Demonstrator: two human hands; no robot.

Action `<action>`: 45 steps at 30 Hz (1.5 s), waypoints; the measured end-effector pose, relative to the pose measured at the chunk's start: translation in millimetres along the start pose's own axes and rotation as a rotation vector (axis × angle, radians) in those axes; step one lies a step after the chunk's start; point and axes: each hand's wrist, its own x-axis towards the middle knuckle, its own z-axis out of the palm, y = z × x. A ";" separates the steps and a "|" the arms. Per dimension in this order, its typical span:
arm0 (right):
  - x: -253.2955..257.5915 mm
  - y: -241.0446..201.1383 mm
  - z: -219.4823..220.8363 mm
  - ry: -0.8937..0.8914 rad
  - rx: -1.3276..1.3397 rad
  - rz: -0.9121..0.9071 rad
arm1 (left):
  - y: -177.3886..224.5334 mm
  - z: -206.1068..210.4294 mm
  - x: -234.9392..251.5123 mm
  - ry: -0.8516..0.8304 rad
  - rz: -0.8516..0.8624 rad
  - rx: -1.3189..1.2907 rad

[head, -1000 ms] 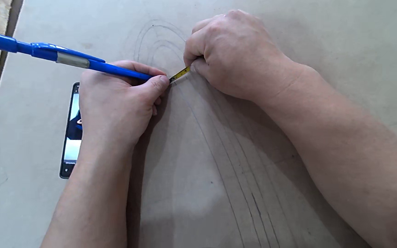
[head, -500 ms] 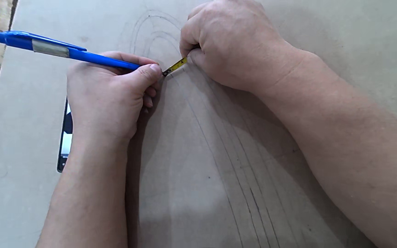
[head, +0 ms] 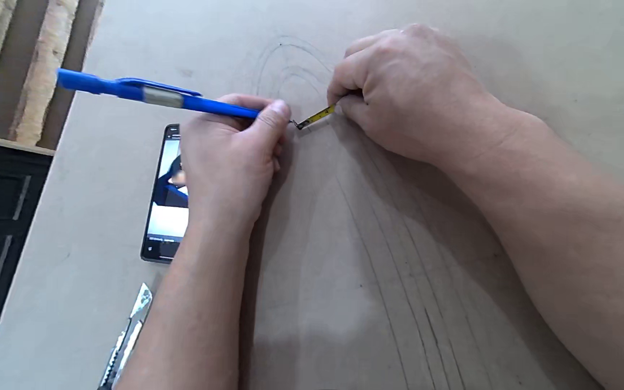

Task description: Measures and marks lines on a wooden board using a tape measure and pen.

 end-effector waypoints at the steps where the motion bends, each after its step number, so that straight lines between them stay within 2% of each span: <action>1: 0.1 0.0 0.3 -0.002 0.001 0.000 | 0.1 -0.6 0.0 -0.024 0.011 0.030; 19: -0.4 -2.0 -1.6 -0.017 -0.014 0.015 | 6.3 -5.6 4.6 -0.114 -0.021 0.171; 26: 0.3 -3.2 -1.5 -0.027 -0.011 0.013 | 3.0 -3.5 2.3 -0.070 0.018 0.214; 45: -2.1 -3.9 -4.5 -0.051 -0.010 0.016 | 2.6 -4.6 2.2 -0.111 0.033 0.192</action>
